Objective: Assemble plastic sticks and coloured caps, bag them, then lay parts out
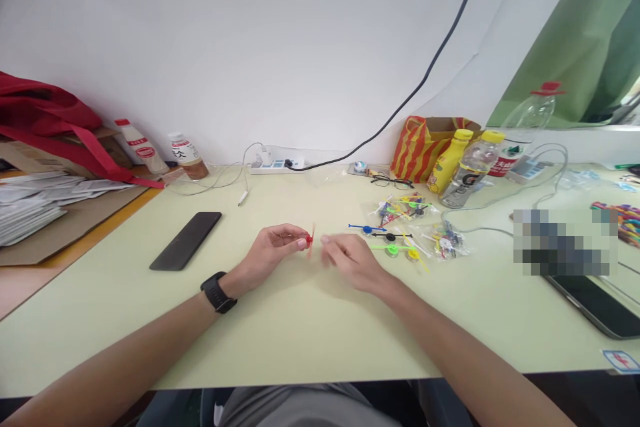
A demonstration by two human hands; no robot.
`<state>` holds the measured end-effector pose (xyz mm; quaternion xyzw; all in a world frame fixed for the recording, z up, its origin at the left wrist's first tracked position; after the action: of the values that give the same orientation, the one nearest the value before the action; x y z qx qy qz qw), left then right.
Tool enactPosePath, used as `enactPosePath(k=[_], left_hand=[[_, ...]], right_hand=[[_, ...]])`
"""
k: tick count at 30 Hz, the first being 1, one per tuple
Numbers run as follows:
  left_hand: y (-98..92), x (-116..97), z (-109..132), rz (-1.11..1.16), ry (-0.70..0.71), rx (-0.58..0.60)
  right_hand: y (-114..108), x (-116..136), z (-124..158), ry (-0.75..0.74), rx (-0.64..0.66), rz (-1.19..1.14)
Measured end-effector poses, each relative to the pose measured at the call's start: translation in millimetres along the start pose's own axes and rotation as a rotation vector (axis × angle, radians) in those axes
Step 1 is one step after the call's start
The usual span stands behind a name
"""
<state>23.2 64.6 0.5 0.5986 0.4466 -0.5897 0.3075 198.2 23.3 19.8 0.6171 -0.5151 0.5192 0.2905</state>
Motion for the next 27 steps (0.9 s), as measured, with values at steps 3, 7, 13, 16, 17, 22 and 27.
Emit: enactPosePath(k=[3, 7, 13, 16, 17, 22, 27], left_hand=[[-3.4, 0, 0, 0.002, 0.001, -0.042], [0.0, -3, 1, -0.003, 0.018, -0.003], [2.9, -4, 2, -0.006, 0.005, 0.026], [2.1, -4, 2, -0.007, -0.001, 0.005], [1.6, -5, 2, -0.010, -0.001, -0.004], [1.5, -6, 2, -0.029, -0.006, -0.005], [4.6, -2, 2, -0.037, -0.011, 0.051]], right_hand=[[3, 1, -2, 0.019, 0.057, -0.012], [0, 7, -3, -0.038, -0.036, -0.122], [-5, -4, -2, 0.073, -0.086, -0.142], [-2, -8, -3, 0.148, 0.040, -0.130], [-2, -7, -4, 0.142, 0.061, -0.142], [-4, 5, -7, 0.060, -0.020, -0.189], [3, 1, -7, 0.060, -0.017, -0.204]])
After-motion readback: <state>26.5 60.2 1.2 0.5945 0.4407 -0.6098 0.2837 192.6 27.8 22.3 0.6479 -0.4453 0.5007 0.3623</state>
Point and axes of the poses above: each hand's wrist, its own z-axis away from the middle knuckle, its own y-axis out of the palm, x = y × z, the point moved 7 cm from there along -z, towards the middle knuckle, and after that the axes turned 12 degrees about -z, right-handed, at the moved point
